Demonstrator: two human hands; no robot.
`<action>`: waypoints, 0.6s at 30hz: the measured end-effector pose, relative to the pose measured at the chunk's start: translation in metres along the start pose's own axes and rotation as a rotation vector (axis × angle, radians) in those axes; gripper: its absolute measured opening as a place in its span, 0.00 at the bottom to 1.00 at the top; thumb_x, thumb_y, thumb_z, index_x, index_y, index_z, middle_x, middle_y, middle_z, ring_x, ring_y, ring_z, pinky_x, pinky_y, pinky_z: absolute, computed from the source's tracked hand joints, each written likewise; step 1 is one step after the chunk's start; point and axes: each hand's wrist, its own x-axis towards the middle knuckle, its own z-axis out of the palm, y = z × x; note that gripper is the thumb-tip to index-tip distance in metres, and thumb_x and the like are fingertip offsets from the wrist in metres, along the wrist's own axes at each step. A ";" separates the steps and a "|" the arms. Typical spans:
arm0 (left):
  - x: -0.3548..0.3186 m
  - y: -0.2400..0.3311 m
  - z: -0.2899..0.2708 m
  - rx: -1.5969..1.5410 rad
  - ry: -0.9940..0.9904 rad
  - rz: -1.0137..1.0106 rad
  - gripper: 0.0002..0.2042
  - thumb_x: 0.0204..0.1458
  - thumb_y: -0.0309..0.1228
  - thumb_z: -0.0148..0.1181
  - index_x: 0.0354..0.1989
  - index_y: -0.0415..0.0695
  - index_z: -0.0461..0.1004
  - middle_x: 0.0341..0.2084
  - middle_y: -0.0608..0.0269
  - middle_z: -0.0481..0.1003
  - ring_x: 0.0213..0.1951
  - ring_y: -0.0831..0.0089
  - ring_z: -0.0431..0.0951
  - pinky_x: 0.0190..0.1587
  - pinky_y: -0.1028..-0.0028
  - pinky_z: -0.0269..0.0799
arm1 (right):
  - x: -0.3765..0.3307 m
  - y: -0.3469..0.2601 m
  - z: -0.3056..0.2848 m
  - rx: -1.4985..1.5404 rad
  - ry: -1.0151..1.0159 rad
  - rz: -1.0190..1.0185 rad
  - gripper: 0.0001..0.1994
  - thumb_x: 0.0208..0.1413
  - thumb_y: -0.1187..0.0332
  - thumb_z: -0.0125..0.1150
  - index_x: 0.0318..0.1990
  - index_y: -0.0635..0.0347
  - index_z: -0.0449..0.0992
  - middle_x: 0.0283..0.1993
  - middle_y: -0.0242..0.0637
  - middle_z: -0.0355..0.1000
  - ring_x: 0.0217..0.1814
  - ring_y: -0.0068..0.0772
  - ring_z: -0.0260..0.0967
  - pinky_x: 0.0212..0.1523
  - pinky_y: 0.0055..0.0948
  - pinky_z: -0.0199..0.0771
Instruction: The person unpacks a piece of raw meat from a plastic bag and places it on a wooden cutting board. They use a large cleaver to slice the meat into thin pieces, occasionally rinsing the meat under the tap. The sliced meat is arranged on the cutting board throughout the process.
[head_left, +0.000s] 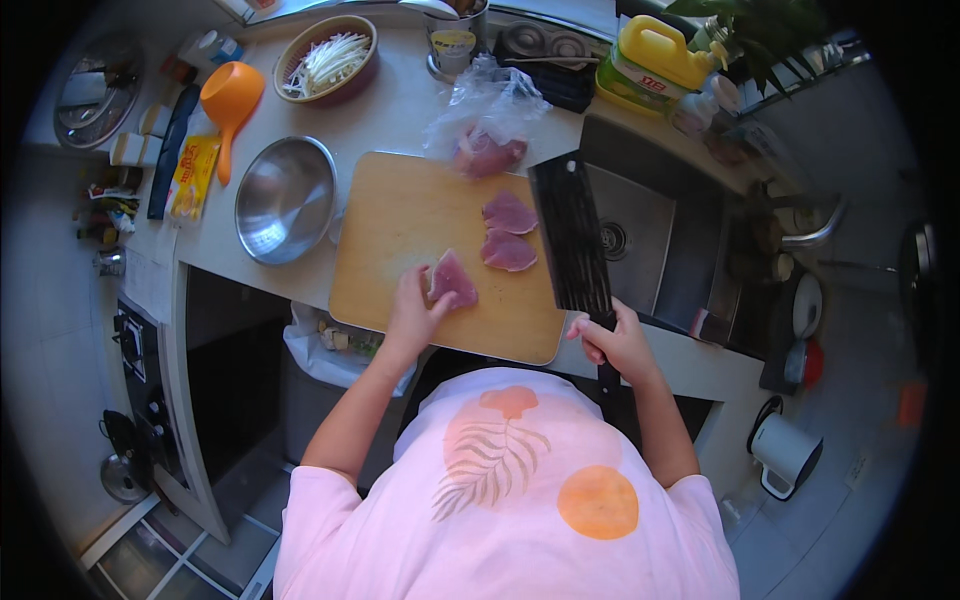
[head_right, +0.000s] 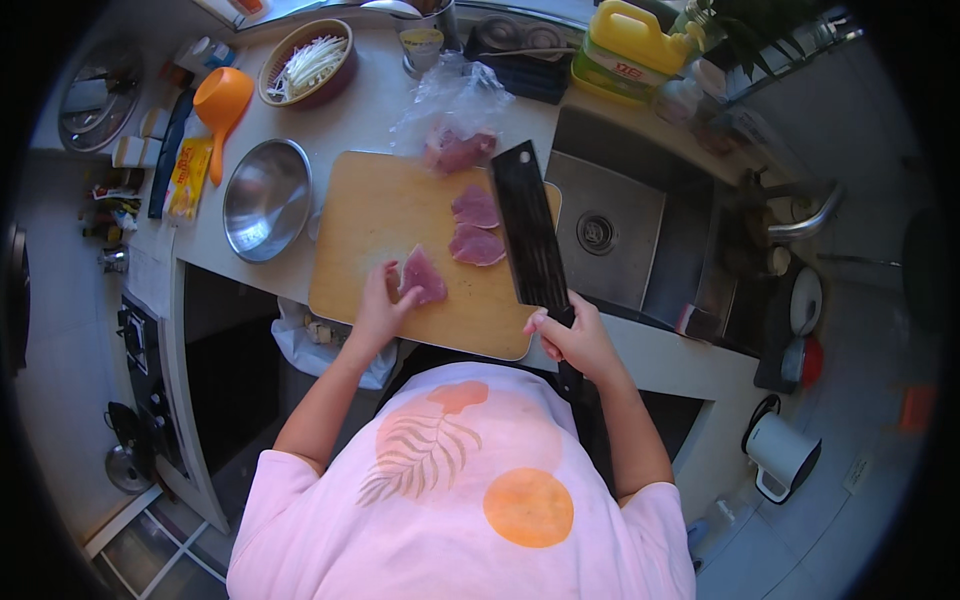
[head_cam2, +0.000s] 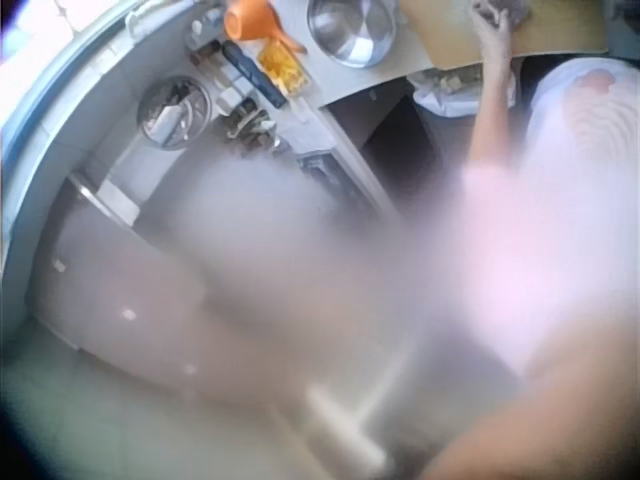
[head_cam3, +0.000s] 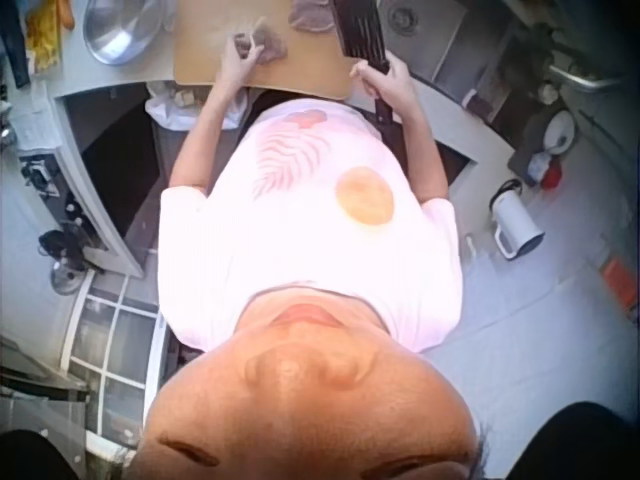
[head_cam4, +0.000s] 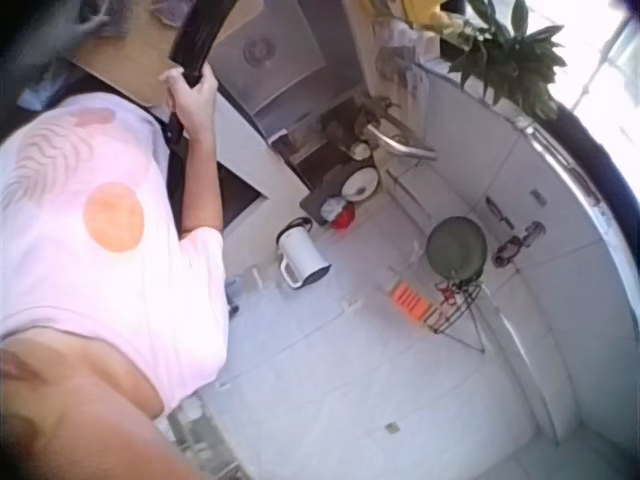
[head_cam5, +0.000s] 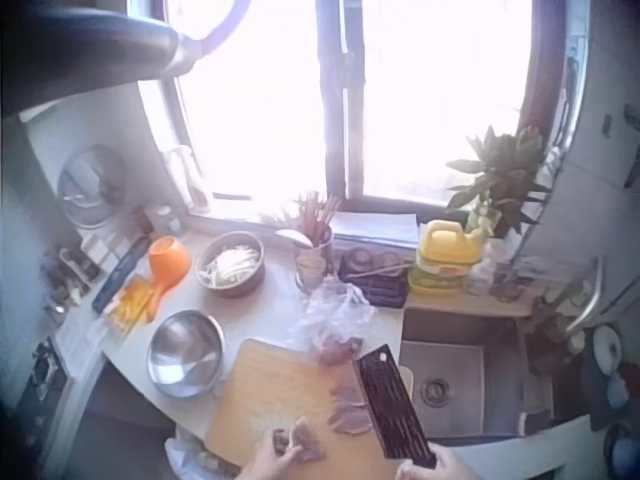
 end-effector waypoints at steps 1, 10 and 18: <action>-0.002 0.012 -0.002 0.260 0.071 0.228 0.29 0.40 0.30 0.68 0.52 0.40 0.64 0.49 0.50 0.68 0.53 0.57 0.68 0.50 0.59 0.67 | -0.001 0.006 -0.006 0.009 0.024 -0.021 0.10 0.56 0.72 0.54 0.44 0.66 0.66 0.31 0.38 0.74 0.17 0.17 0.60 0.18 0.19 0.63; 0.051 0.042 0.006 0.403 -0.025 0.517 0.21 0.42 0.28 0.61 0.48 0.44 0.70 0.53 0.51 0.64 0.61 0.49 0.57 0.62 0.50 0.48 | -0.011 0.011 -0.035 -0.003 0.134 0.081 0.13 0.56 0.73 0.53 0.47 0.67 0.65 0.33 0.40 0.75 0.17 0.16 0.63 0.17 0.19 0.64; 0.073 0.047 0.078 0.456 -0.134 0.609 0.29 0.45 0.29 0.59 0.58 0.40 0.61 0.60 0.50 0.59 0.65 0.49 0.52 0.66 0.51 0.43 | 0.010 0.045 -0.023 -0.426 0.258 0.008 0.21 0.52 0.74 0.55 0.55 0.66 0.66 0.29 0.43 0.75 0.31 0.33 0.75 0.37 0.28 0.72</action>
